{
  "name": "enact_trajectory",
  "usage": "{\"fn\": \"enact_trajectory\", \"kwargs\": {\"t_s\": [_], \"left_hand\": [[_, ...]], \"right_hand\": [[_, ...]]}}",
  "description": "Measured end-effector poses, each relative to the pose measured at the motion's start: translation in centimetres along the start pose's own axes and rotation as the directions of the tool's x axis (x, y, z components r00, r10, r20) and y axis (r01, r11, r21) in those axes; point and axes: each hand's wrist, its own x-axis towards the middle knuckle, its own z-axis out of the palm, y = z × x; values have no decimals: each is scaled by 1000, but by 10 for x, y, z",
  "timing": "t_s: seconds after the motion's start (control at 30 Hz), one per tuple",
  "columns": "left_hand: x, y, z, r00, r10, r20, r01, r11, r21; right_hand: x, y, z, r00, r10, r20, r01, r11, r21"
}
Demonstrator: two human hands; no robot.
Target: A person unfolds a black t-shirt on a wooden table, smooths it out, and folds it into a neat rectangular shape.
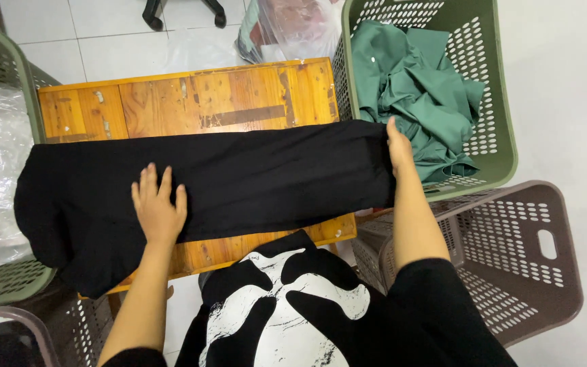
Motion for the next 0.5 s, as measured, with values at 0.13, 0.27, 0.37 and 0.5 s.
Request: {"fn": "enact_trajectory", "kwargs": {"t_s": [0.13, 0.27, 0.37, 0.5], "left_hand": [[38, 7, 6, 972, -101, 213, 135, 980, -147], [47, 11, 11, 924, -241, 296, 277, 957, -83], [44, 15, 12, 937, -227, 263, 239, 971, -10], [36, 18, 12, 944, -239, 227, 265, 960, -92]], "right_hand": [[56, 12, 21, 985, 96, 146, -149, 899, 412], [72, 32, 20, 753, -537, -381, 587, 809, 20], [68, 35, 30, 701, -627, -340, 505, 773, -383], [88, 72, 35, 604, -575, -552, 503, 812, -295]]}}
